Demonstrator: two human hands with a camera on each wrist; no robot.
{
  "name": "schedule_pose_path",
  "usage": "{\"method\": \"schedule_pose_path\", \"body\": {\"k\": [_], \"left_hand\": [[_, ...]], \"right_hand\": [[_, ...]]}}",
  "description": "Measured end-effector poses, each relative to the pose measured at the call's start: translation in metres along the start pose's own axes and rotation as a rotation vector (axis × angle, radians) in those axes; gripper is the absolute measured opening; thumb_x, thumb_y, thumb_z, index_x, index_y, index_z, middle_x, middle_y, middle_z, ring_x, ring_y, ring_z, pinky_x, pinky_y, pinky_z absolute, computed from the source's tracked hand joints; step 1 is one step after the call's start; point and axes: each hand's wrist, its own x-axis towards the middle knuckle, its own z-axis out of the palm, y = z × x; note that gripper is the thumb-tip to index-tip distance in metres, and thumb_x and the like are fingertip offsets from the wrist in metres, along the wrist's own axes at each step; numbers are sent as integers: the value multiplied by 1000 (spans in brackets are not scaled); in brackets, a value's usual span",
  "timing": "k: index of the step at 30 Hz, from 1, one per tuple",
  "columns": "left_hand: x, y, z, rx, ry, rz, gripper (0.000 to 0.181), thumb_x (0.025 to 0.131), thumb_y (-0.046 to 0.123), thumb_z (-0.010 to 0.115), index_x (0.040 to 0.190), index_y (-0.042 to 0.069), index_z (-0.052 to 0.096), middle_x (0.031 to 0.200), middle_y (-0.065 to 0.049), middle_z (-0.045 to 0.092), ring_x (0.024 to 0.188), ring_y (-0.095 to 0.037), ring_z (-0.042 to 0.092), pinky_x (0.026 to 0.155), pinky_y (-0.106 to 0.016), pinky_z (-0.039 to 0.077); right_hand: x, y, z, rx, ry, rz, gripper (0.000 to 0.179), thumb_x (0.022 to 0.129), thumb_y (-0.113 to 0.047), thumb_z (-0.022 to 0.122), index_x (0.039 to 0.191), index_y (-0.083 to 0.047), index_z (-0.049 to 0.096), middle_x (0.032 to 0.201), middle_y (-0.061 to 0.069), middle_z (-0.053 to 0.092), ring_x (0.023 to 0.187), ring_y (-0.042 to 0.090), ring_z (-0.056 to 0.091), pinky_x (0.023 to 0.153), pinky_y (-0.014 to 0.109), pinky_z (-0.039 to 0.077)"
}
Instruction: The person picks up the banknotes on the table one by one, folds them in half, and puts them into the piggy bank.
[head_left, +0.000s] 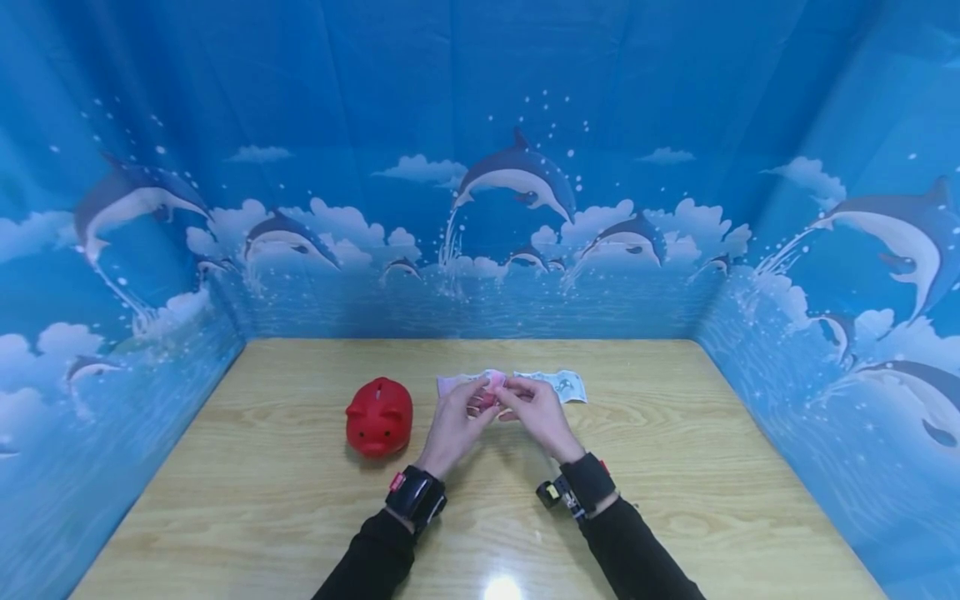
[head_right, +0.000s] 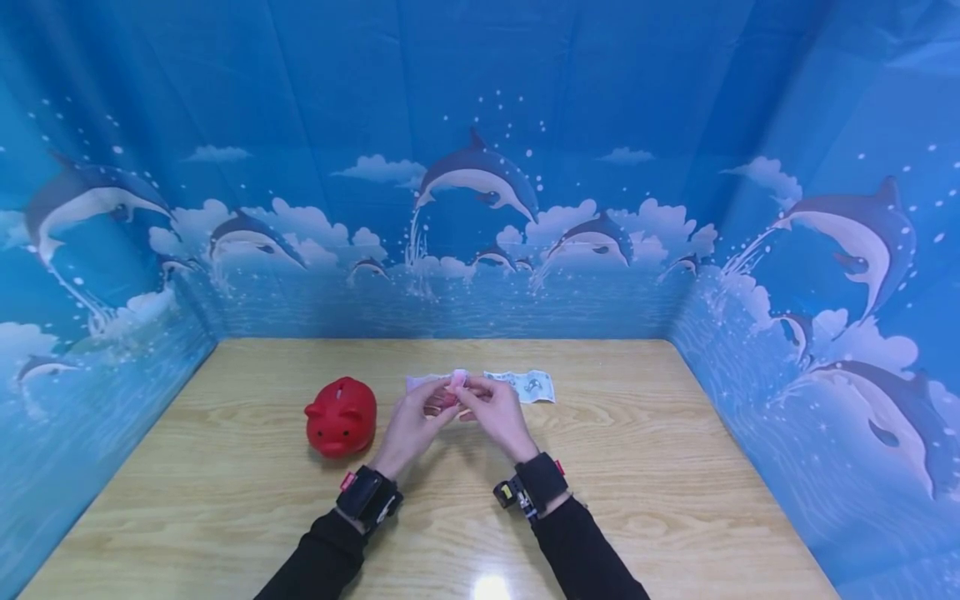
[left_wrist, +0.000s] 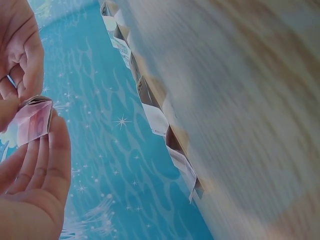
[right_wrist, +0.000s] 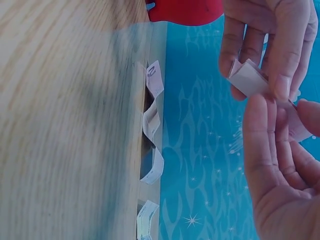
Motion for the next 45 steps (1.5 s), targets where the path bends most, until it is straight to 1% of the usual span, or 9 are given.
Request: {"method": "schedule_pose_path", "body": {"k": [5,12,22,25,31,34,37,41,45], "left_hand": [[1,0,-1,1,-16,13,40,84,14,77,122,9,66,101,-8,72,86,-17,70,72,-25,58],[2,0,0,0,-36,2,38,84,12,76,121,14,66,98,-5,72,85,-14,69,72,-20,56],[2,1,-2,-4,-54,-33,40,86,3,72,124,8,65,105,-9,72,93,-18,70,78,-21,57],[2,1,-3,-33,-63,-44,40,86,1,71,125,6,64,109,-11,71,96,-20,70,80,-22,57],[2,0,-2,-85,-91,-18,39,89,0,68,127,4,64,118,-16,69,102,-25,70,82,-22,57],[1,0,-1,-88,-100,-17,41,88,-1,69,128,4,63,117,-16,69,101,-24,70,83,-23,57],[0,0,-1,-74,-108,-17,43,87,-3,69,129,3,62,113,-16,70,100,-23,71,83,-23,57],[-1,1,0,-76,-115,-17,44,86,-5,68,129,0,60,109,-18,71,98,-24,71,84,-25,57],[-2,1,0,-82,-113,-15,42,87,-6,67,128,-1,61,108,-19,72,97,-24,72,84,-26,57]], "right_hand": [[0,1,0,-5,11,-20,29,92,-14,69,113,6,67,101,25,71,79,17,71,71,37,61],[1,1,0,10,29,-15,25,91,-12,69,109,5,69,98,21,72,77,17,71,72,39,61],[1,3,-2,32,23,-19,32,91,-13,69,117,5,65,105,24,69,83,24,73,73,40,61],[2,3,-3,41,19,-15,33,92,-13,68,119,5,64,109,25,67,85,28,72,73,40,61],[3,3,-4,36,13,0,34,93,-10,66,122,7,61,117,27,65,89,32,71,78,47,59],[1,-2,-4,2,18,4,33,94,-10,65,122,8,61,116,27,65,94,38,69,77,48,59],[-5,-13,-3,-46,23,-2,31,94,-8,64,120,8,61,110,26,67,96,45,65,72,42,60],[-11,-27,-1,-85,27,-14,26,94,-6,63,114,10,63,102,24,68,94,46,63,68,35,59],[-5,-15,-3,-72,30,1,22,95,-8,63,110,8,64,99,22,69,92,43,64,69,37,59]]}}
